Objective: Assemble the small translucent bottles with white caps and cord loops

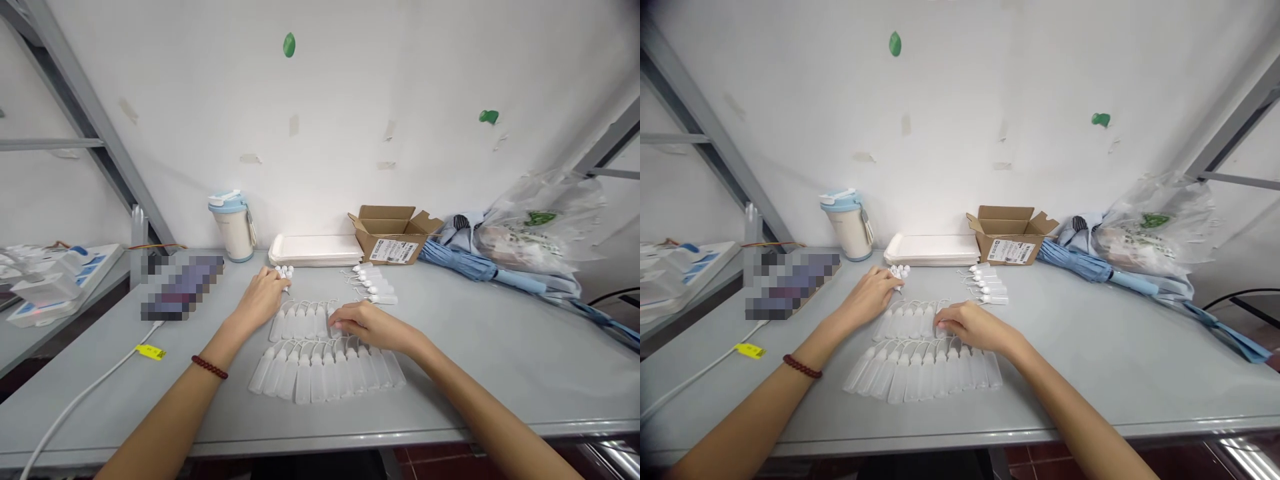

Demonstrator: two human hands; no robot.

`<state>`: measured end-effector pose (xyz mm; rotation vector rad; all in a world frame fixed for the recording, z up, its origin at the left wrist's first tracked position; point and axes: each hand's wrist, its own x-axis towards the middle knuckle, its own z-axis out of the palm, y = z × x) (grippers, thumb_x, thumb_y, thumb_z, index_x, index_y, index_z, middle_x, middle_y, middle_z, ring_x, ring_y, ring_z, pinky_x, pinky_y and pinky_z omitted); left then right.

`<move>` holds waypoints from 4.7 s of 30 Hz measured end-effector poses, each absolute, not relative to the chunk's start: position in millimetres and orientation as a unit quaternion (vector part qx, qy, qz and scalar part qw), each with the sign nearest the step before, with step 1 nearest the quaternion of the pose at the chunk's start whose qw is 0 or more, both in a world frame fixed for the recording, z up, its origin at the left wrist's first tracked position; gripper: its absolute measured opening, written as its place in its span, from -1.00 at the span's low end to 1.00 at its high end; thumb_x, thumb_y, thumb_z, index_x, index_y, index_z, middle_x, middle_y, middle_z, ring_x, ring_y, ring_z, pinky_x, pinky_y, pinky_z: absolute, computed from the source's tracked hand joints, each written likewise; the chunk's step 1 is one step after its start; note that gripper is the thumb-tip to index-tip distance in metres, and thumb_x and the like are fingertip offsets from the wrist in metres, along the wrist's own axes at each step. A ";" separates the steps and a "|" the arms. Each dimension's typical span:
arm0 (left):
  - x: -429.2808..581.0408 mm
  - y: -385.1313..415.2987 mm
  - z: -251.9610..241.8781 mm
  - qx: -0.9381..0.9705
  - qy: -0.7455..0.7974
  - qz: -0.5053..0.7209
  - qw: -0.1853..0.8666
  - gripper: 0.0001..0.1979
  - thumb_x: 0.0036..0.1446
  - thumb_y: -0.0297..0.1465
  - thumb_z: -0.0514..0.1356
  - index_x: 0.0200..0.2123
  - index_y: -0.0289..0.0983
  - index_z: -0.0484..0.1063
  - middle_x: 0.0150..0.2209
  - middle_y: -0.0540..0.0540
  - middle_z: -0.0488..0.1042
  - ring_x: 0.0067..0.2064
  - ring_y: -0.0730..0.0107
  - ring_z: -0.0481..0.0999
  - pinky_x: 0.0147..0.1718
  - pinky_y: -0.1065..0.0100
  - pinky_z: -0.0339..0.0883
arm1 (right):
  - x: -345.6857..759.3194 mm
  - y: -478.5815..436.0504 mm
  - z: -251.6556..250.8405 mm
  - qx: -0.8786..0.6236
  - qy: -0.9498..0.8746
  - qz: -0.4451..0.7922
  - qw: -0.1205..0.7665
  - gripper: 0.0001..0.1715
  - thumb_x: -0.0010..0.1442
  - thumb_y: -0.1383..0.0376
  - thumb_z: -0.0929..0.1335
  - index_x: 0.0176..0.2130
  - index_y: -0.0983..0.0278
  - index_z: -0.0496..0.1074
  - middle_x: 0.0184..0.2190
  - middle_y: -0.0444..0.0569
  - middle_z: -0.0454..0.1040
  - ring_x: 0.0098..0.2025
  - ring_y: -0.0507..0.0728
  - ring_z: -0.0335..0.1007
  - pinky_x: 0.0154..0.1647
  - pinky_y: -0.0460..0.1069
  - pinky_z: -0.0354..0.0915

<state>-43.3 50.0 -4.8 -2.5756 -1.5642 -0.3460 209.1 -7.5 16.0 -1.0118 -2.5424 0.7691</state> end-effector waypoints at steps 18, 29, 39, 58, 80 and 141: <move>-10.9 23.2 21.4 -0.696 -0.465 -0.404 -0.369 -0.72 0.06 -0.23 0.16 -0.23 -0.30 0.42 -0.28 -0.14 0.56 -0.22 0.24 0.50 -0.32 0.31 0.31 | 206.8 -2.9 4.8 -0.392 -0.873 0.082 0.278 -0.77 0.28 0.36 0.16 -0.24 0.27 0.38 -0.33 0.03 0.38 -0.31 0.11 0.29 -0.31 -0.02 0.21; -0.8 13.5 19.7 -0.678 -0.401 -0.395 -0.473 -0.74 0.05 -0.22 0.20 -0.27 -0.29 0.44 -0.29 -0.08 0.51 -0.24 0.34 0.46 -0.25 0.36 0.30 | 198.4 -13.5 10.6 -0.339 -0.849 0.237 0.329 -0.78 0.24 0.42 0.18 -0.26 0.25 0.38 -0.30 -0.04 0.41 -0.30 0.06 0.31 -0.28 -0.04 0.20; 3.6 4.8 25.1 -0.717 -0.379 -0.392 -0.435 -0.79 0.08 -0.26 0.18 -0.31 -0.28 0.44 -0.29 -0.09 0.50 -0.27 0.32 0.46 -0.27 0.34 0.33 | 199.2 -11.9 14.8 -0.330 -0.658 0.546 0.400 -0.74 0.24 0.09 0.25 -0.29 0.23 0.16 -0.37 -0.09 0.37 -0.48 -0.02 0.08 -0.44 -0.07 0.06; 2.1 8.9 18.9 -0.638 -0.366 -0.433 -0.521 -0.59 -0.09 -0.34 0.32 -0.12 -0.29 0.40 -0.19 -0.15 0.53 -0.10 0.24 0.49 -0.14 0.25 0.38 | 196.0 -12.6 15.3 -0.343 -0.644 0.564 0.387 -0.66 0.19 0.04 0.29 -0.28 0.21 0.11 -0.40 -0.13 0.38 -0.52 -0.04 0.03 -0.48 -0.08 0.03; 3.3 0.3 24.5 -0.741 -0.377 -0.318 -0.456 -0.69 0.16 -0.18 0.08 -0.42 -0.29 0.44 -0.41 -0.07 0.49 -0.38 0.39 0.44 -0.41 0.42 0.32 | 196.6 -14.6 18.7 -0.362 -0.642 0.551 0.391 -0.73 0.19 0.11 0.28 -0.26 0.20 0.12 -0.55 -0.23 0.31 -0.59 -0.06 -0.05 -0.57 -0.12 -0.09; -17.5 7.4 45.9 -0.530 -0.404 -0.547 -0.506 -0.67 0.10 -0.20 0.14 -0.10 -0.21 0.32 -0.44 0.04 0.34 -0.46 0.47 0.33 -0.48 0.41 0.27 | 208.9 -7.9 14.8 -0.432 -0.767 0.141 0.452 -0.81 0.24 0.20 0.24 -0.18 0.20 0.37 -0.27 0.03 0.46 -0.32 0.11 0.36 -0.38 0.00 0.33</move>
